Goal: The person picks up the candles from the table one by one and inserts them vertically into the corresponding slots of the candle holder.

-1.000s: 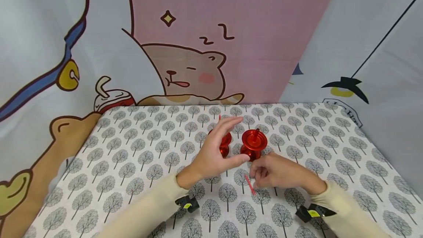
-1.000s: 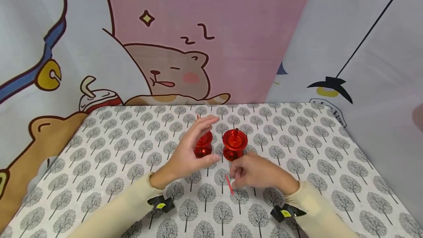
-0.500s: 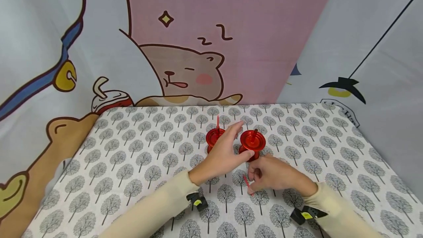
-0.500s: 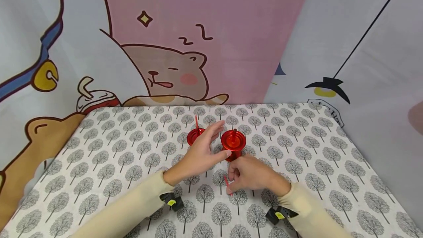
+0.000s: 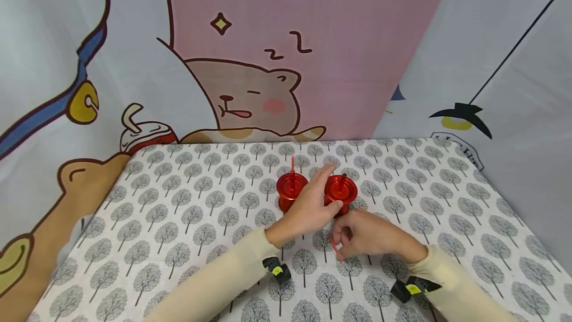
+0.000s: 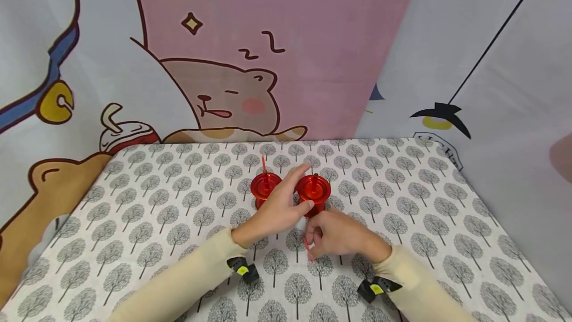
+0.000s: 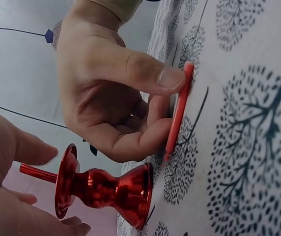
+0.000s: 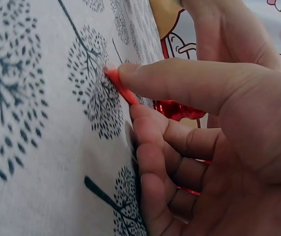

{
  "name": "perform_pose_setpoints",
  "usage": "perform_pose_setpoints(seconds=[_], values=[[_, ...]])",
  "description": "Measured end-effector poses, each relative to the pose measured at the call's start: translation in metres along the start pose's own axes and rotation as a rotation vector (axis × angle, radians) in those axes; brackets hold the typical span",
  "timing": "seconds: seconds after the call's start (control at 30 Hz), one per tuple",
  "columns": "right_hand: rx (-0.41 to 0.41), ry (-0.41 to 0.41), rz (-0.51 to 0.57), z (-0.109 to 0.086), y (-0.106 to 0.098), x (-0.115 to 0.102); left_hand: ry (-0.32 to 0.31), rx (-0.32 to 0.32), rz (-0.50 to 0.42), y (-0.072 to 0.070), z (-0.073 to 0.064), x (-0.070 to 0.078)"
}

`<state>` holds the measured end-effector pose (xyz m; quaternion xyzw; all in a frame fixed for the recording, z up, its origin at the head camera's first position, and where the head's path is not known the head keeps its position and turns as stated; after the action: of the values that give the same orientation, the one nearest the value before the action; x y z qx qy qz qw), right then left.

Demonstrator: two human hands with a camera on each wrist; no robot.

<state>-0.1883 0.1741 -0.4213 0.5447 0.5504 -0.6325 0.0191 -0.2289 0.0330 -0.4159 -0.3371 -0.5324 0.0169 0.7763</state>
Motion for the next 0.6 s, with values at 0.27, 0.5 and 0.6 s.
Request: perform_pose_setpoints(seconds=[0.27, 0.5, 0.6], values=[[-0.016, -0.010, 0.013, 0.001, 0.003, -0.001, 0.046, -0.001, 0.003, -0.005, -0.001, 0.012], [-0.021, -0.031, 0.014, 0.002, 0.004, -0.002, 0.058, -0.005, 0.050, -0.012, -0.004, 0.023], [-0.007, -0.043, -0.021, 0.002, 0.004, -0.003, 0.050, -0.010, 0.050, -0.012, -0.003, 0.022]])
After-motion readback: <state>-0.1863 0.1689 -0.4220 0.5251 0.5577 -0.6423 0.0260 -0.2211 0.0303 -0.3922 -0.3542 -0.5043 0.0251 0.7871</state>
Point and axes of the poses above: each hand's wrist, its own z-axis towards the middle knuckle, its own y-axis out of the palm, x = y × z, the point moved 5 cm from there along z, towards the middle knuckle, and after that the axes turned 4 degrees about -x, right-handed, at the moved point
